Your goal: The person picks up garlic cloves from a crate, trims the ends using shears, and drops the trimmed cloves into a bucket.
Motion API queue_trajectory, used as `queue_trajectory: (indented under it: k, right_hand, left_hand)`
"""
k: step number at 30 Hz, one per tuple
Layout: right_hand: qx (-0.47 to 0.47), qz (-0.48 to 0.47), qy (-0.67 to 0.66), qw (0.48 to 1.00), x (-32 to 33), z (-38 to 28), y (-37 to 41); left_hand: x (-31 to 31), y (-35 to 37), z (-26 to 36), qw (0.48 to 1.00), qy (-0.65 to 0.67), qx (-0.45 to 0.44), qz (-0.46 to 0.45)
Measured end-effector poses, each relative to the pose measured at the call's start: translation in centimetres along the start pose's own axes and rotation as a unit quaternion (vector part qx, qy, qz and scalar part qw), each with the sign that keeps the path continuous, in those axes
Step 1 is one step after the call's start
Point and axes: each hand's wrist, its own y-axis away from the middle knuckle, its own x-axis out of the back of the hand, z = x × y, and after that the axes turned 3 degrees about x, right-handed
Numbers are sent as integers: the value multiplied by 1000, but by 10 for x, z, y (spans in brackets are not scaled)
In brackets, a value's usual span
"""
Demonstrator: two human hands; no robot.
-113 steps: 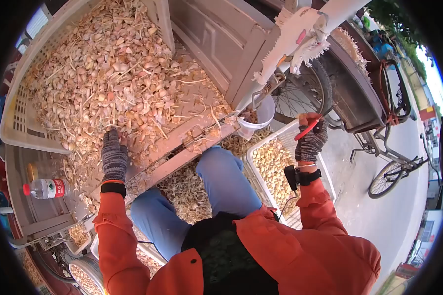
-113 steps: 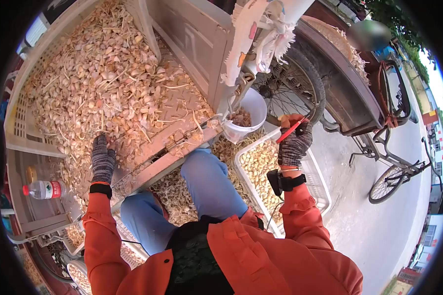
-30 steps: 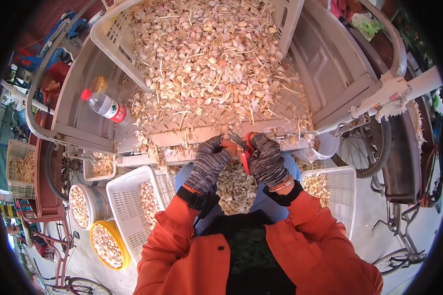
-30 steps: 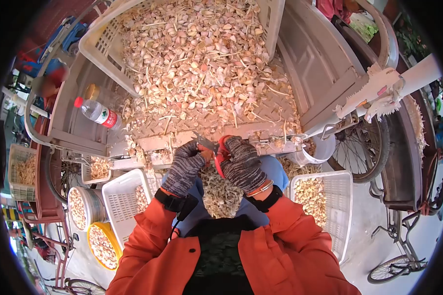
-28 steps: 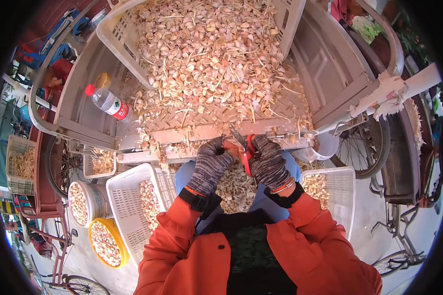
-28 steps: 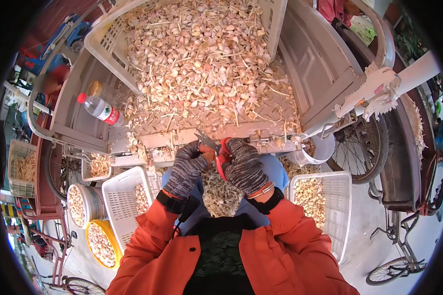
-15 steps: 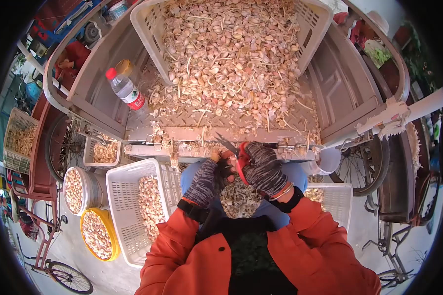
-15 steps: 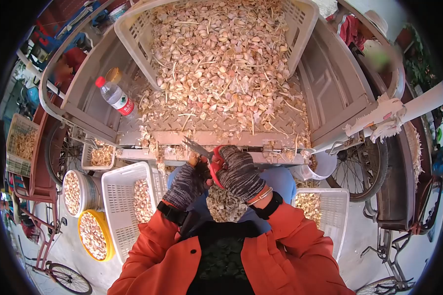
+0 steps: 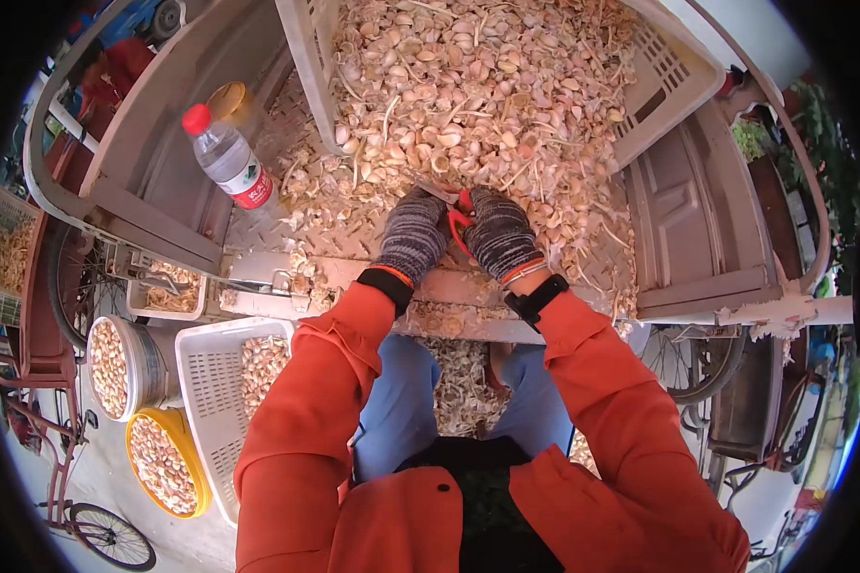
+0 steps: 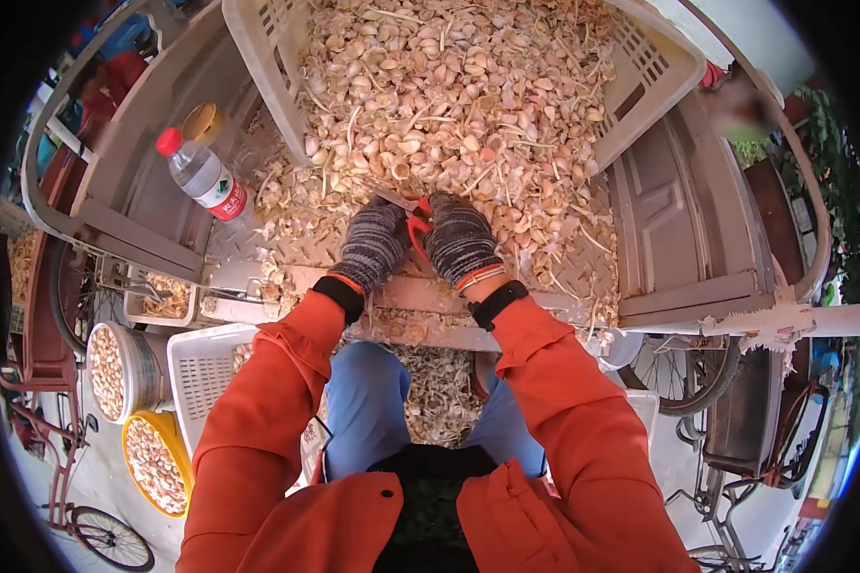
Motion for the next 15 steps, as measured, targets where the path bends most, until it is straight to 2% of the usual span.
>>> queue_trajectory:
  k: [1,2,4,5,6,8,9,14,15]
  right_hand:
    - [-15,-21,9,1000,8,-4,2]
    - [-15,-22,12,1000,8,-3,2]
    - [-61,-33,19,997,6,-2,2]
    - [-57,-30,19,998,6,-1,4]
    - [-25,-1,9,1000,7,0,9]
    - [5,33,-1,999,7,4,20]
    - [-14,6,-3,1000,7,6,24]
    - [-34,-37,-25,998,20,8,45]
    - [-60,-40,-33,997,29,5,46]
  left_hand:
    - [-4,-4,3,998,-53,-1,-18]
    - [-6,-9,5,999,-49,-1,-18]
    - [-4,-15,9,991,-76,61,-92]
    - [-1,-17,12,985,-101,45,-131]
    - [5,-17,19,986,-104,44,-126]
    - [14,-10,36,957,-176,49,-225]
    - [13,-4,36,963,-143,77,-214]
    - [14,30,8,990,-56,41,-122]
    - [9,29,2,989,101,91,-62]
